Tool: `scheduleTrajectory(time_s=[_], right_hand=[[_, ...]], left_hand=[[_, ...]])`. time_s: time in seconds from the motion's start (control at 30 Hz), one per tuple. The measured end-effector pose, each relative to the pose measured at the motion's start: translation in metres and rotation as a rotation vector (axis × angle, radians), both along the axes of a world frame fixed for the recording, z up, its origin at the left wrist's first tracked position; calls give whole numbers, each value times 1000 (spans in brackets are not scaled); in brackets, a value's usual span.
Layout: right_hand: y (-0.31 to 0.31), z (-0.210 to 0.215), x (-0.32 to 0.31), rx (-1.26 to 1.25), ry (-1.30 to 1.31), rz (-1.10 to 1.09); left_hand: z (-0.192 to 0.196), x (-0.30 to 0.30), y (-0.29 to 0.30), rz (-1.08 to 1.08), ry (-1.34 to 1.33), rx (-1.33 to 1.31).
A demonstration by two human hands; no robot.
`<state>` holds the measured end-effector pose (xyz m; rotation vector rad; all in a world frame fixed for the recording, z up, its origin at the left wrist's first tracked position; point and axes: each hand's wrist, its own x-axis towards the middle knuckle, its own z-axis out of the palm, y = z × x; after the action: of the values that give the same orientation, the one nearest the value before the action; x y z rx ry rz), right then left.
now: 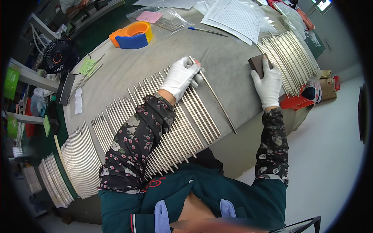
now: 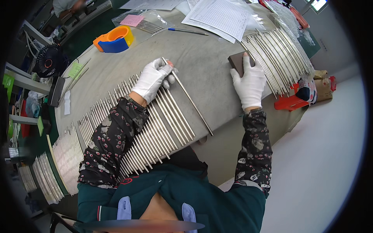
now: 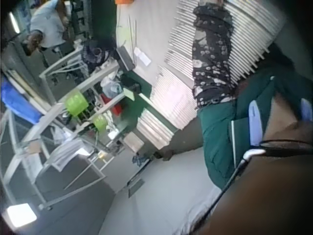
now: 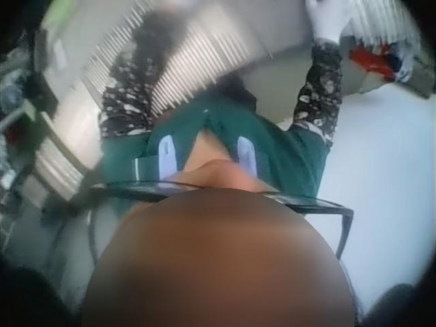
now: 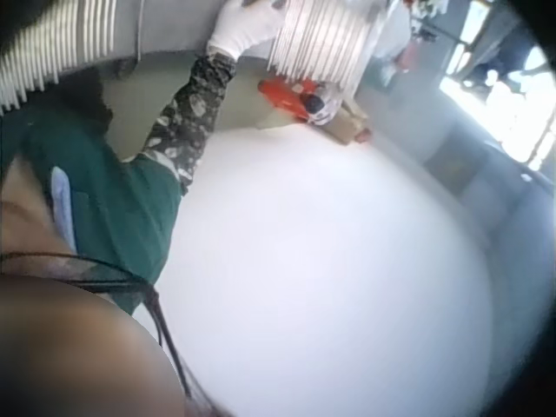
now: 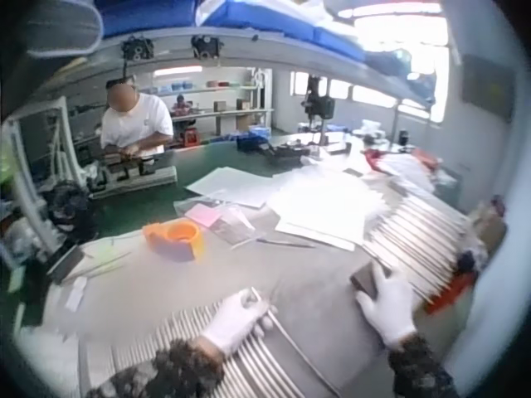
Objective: Sand the edges of metallic rods organized in a grid formation on a workbench.
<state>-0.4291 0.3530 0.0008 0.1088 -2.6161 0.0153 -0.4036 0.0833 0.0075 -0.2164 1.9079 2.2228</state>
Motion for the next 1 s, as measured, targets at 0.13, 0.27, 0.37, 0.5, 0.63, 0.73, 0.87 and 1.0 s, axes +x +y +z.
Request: scheduleTrajectory(time_s=[0.13, 0.27, 0.37, 0.5, 0.63, 0.73, 0.87, 1.0], right_hand=[[-82, 33, 86, -287, -158, 461], [-81, 26, 87, -128, -116, 310], [-68, 23, 79, -157, -99, 285], [-93, 29, 101, -59, -179, 321], [-79, 34, 87, -75, -104, 289], [-94, 34, 100, -86, -129, 528], [-73, 30, 85, -105, -110, 226], [-87, 26, 96, -166, -132, 345]], left_hand=[[-4, 2, -6, 10, 0, 17], [1, 3, -4, 6, 9, -58], [-1, -1, 1, 16, 21, -60], [-1, 6, -1, 40, -3, -73], [-5, 5, 5, 53, -12, -54], [-4, 2, 1, 101, -12, -71], [-5, -2, 3, 96, 12, -59], [-2, 6, 2, 136, -18, -109]])
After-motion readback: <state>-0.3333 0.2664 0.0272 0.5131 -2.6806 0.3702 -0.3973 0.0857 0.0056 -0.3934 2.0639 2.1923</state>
